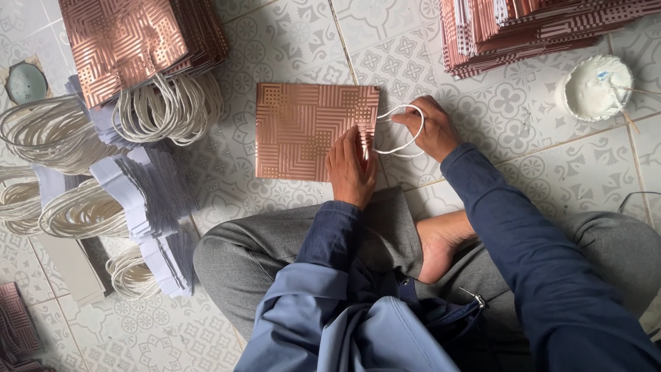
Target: The person sits on the floor and assembles gift bags by inserting white rope handles into the sides of patterned paper bags. They use a small stick to apply glue from a bowl onto white paper tabs, then attach the tabs to secure the handles. The person repeatedly folds the bags and stacks the finished items.
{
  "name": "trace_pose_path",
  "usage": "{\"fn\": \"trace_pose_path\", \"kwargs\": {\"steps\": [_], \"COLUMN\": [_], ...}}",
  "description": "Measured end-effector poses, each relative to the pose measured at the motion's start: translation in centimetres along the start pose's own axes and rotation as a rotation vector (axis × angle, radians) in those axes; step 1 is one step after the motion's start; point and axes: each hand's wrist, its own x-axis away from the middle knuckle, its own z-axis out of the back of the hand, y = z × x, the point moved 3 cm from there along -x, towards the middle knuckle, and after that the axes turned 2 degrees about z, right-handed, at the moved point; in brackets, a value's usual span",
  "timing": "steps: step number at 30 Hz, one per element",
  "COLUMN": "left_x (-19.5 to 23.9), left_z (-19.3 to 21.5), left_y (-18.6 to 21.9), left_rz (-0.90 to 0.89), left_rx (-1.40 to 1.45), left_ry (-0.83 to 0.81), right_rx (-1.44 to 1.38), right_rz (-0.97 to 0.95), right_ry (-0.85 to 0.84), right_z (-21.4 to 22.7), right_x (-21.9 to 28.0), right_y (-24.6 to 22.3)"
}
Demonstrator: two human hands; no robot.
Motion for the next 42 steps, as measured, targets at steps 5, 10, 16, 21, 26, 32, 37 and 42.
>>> {"fn": "trace_pose_path", "kwargs": {"steps": [5,10,16,21,26,32,37,42], "left_x": [0.0,-0.1,-0.2,0.1,-2.2,-5.5,-5.4,-5.0], "left_z": [-0.4,-0.3,-0.6,0.4,0.5,-2.8,-4.2,-4.2], "left_y": [-0.6,-0.9,-1.2,-0.5,-0.1,-0.8,-2.5,-2.6], "left_rz": [0.009,0.026,0.014,-0.006,-0.062,-0.157,-0.191,-0.232], "left_rx": [0.037,0.093,0.078,0.062,-0.031,-0.188,-0.140,-0.107], "left_ry": [0.002,-0.009,-0.005,-0.057,0.003,-0.083,-0.054,-0.016], "right_rx": [0.055,0.080,0.076,0.069,0.059,0.079,0.042,0.015], "right_rz": [0.022,0.026,0.030,0.029,0.008,0.012,-0.016,-0.012], "right_ry": [0.012,0.015,0.029,0.034,0.039,0.051,0.031,0.050], "right_z": [-0.5,-0.9,-0.7,-0.5,-0.2,-0.6,-0.1,0.0], "right_x": [0.6,1.0,0.8,0.6,0.3,0.8,0.1,0.0], "right_y": [0.2,0.5,0.3,0.2,-0.2,0.2,-0.2,-0.4]}}
